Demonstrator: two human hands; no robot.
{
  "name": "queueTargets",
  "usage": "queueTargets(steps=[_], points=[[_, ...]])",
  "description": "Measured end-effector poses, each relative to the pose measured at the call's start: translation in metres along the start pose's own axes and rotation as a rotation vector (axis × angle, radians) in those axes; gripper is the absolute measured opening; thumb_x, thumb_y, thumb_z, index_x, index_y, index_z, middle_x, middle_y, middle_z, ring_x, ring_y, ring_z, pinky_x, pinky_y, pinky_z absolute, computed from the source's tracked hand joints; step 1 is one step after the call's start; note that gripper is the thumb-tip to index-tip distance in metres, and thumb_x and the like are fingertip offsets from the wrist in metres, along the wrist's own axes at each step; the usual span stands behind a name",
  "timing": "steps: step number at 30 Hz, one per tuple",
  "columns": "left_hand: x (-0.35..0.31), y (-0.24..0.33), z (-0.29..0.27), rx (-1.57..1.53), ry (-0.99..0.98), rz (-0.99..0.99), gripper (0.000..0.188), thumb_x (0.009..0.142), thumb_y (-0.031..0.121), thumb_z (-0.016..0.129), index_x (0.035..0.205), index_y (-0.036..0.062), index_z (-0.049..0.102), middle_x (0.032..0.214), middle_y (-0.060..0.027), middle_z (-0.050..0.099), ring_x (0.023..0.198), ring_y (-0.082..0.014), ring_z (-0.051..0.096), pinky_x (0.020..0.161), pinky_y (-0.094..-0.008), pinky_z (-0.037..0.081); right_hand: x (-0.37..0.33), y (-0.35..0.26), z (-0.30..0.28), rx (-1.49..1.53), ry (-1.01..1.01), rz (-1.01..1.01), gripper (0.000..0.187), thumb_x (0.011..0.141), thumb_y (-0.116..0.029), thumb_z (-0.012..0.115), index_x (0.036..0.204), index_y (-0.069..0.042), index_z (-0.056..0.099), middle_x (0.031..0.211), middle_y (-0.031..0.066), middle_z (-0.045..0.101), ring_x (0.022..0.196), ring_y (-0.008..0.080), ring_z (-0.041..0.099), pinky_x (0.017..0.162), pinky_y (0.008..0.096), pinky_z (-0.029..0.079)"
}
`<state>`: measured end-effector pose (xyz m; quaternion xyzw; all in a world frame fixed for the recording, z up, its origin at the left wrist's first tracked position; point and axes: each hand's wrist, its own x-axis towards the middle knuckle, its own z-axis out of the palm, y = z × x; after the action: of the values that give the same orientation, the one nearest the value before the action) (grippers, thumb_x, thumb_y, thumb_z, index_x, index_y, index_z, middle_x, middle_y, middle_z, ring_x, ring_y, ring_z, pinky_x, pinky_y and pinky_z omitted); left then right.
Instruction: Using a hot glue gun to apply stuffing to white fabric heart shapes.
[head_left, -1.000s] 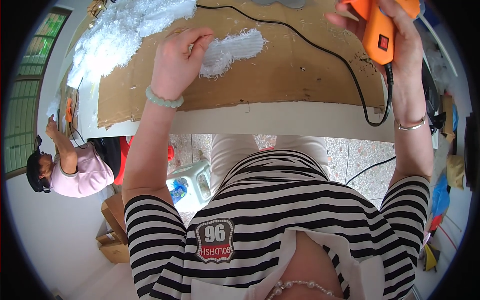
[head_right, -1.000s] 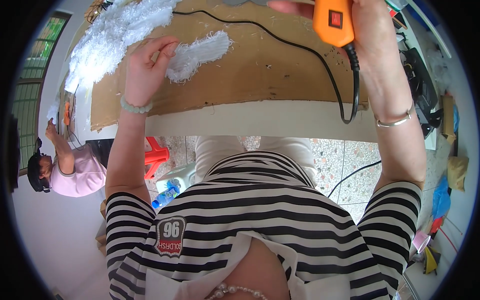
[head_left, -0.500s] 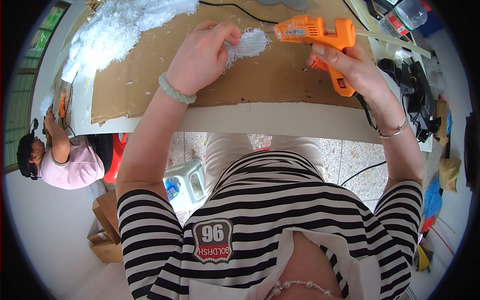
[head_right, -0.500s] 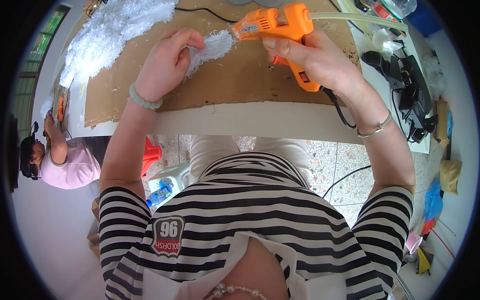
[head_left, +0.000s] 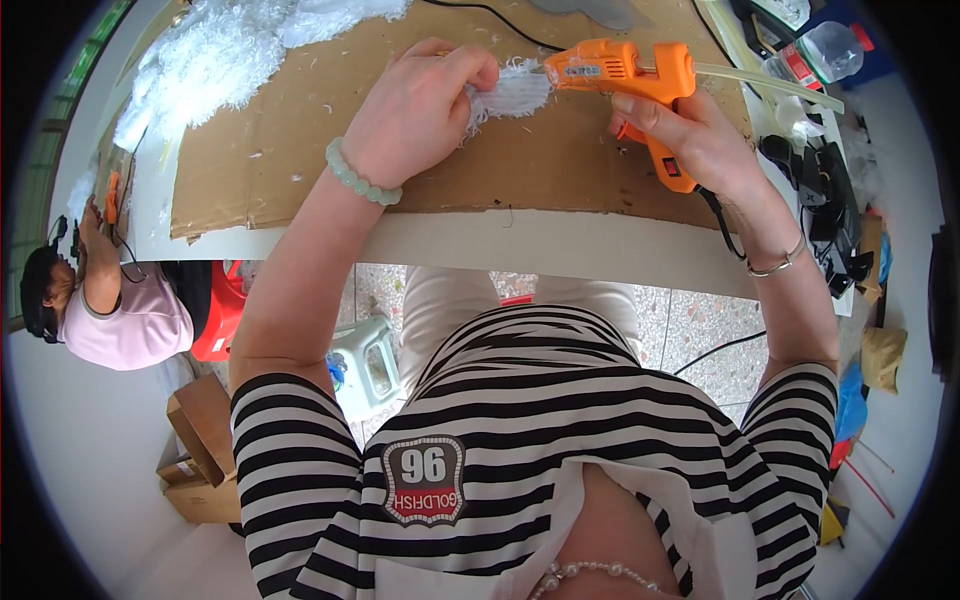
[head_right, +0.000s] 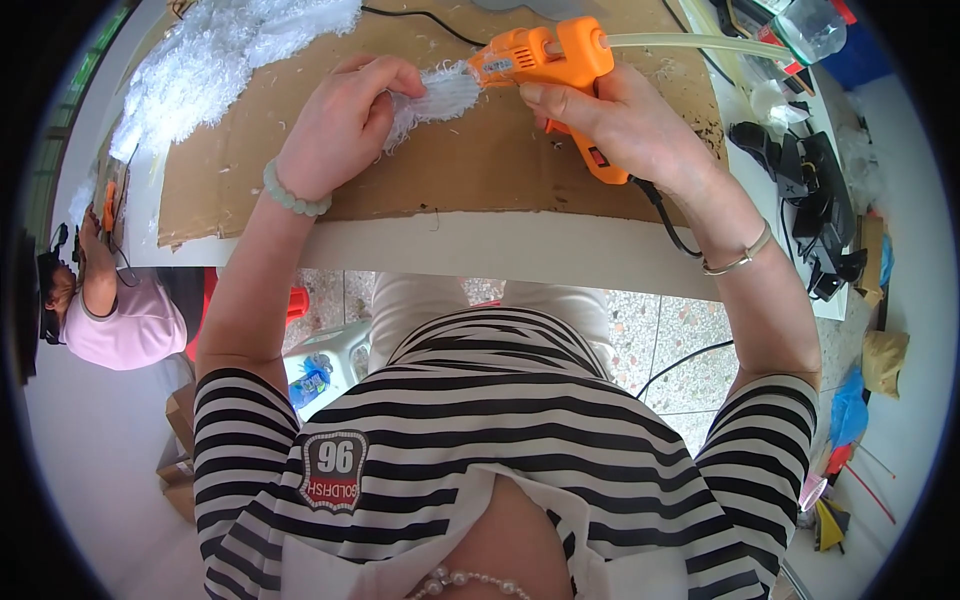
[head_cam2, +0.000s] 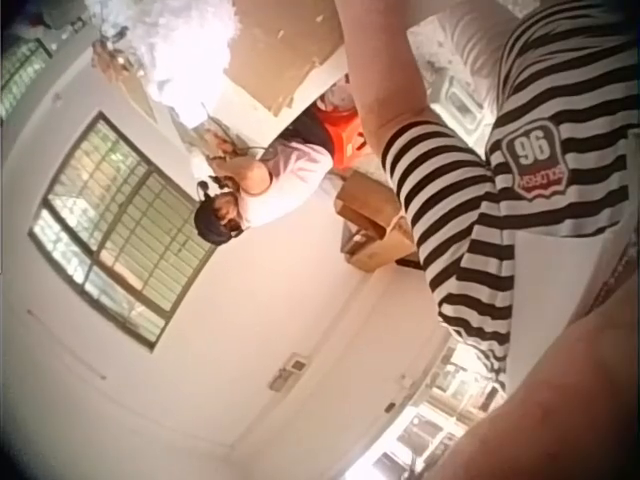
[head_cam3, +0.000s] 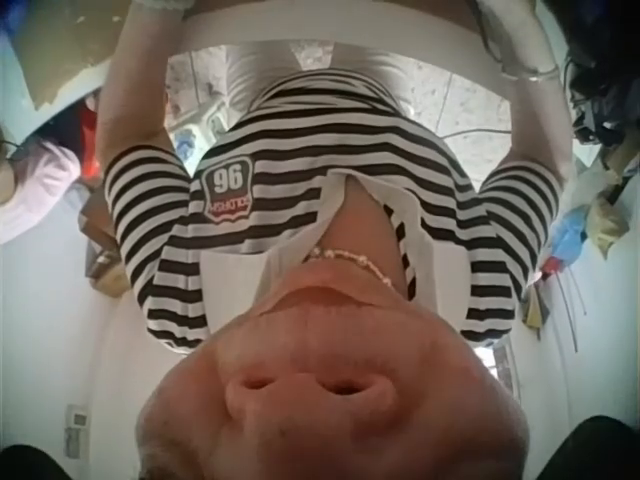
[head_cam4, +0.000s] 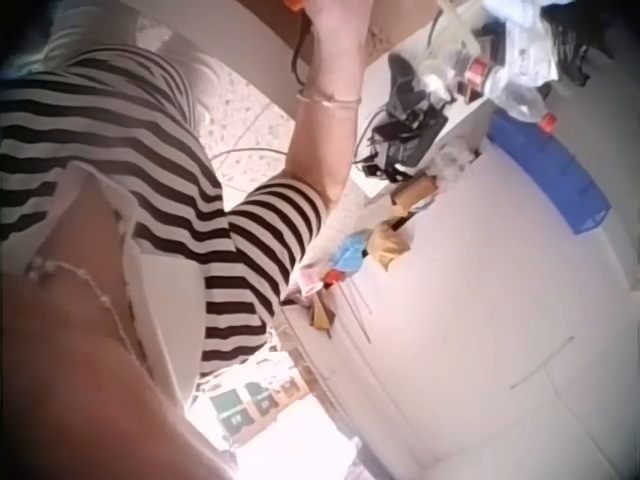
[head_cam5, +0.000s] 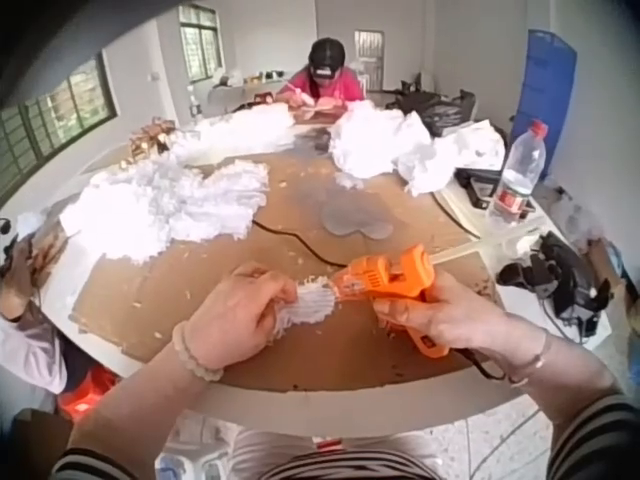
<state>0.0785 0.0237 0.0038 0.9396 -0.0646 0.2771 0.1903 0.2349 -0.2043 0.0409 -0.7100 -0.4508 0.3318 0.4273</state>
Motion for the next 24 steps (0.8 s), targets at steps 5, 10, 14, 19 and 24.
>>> queueTargets(steps=[5, 10, 14, 19, 24], points=[[-0.0024, -0.0026, 0.0032, 0.015, 0.040, 0.018, 0.020, 0.074, -0.008, 0.049, 0.088, 0.0058, 0.055, 0.068, -0.0106, 0.060, 0.071, -0.0330, 0.058, 0.090, -0.0417, 0.045, 0.0040, 0.0004, 0.0023, -0.039, 0.009, 0.031, 0.032, 0.097, -0.028, 0.055, 0.115, -0.002, 0.057, 0.092, 0.0014, 0.060, 0.089, 0.0098, 0.055, 0.082, 0.0261, 0.044], [-0.0017, -0.0008, -0.0012, 0.026, -0.035, -0.026, 0.026, 0.074, -0.012, 0.045, 0.090, 0.0044, 0.058, 0.082, -0.0092, 0.065, 0.084, -0.0313, 0.060, 0.081, -0.0396, 0.049, 0.0037, 0.0039, -0.0020, -0.075, 0.001, 0.052, 0.029, 0.097, -0.029, 0.054, 0.109, -0.003, 0.057, 0.087, -0.0007, 0.058, 0.083, 0.0084, 0.052, 0.077, 0.0252, 0.043], [-0.0028, -0.0003, -0.0009, 0.036, -0.020, -0.029, 0.025, 0.074, -0.011, 0.045, 0.089, 0.0044, 0.058, 0.081, -0.0090, 0.064, 0.083, -0.0308, 0.060, 0.080, -0.0393, 0.049, 0.0008, 0.0019, -0.0028, -0.102, -0.013, 0.056, 0.029, 0.097, -0.030, 0.054, 0.108, -0.003, 0.057, 0.085, -0.0007, 0.057, 0.083, 0.0086, 0.052, 0.077, 0.0252, 0.043], [-0.0036, -0.0031, 0.0029, 0.003, 0.037, -0.009, 0.017, 0.074, -0.006, 0.050, 0.085, 0.0064, 0.055, 0.069, -0.0103, 0.060, 0.074, -0.0333, 0.057, 0.085, -0.0418, 0.045, -0.0019, 0.0029, -0.0010, -0.040, -0.002, 0.043, 0.031, 0.096, -0.032, 0.056, 0.108, -0.003, 0.057, 0.085, 0.0001, 0.057, 0.082, 0.0097, 0.052, 0.075, 0.0256, 0.043], [-0.0042, -0.0027, 0.0040, -0.026, 0.049, -0.036, 0.017, 0.075, -0.005, 0.049, 0.085, 0.0069, 0.055, 0.072, -0.0086, 0.063, 0.077, -0.0314, 0.058, 0.082, -0.0409, 0.046, -0.0055, 0.0003, -0.0005, -0.004, -0.009, 0.063, 0.030, 0.096, -0.032, 0.057, 0.106, -0.004, 0.057, 0.085, 0.0004, 0.057, 0.081, 0.0104, 0.054, 0.075, 0.0263, 0.043]])
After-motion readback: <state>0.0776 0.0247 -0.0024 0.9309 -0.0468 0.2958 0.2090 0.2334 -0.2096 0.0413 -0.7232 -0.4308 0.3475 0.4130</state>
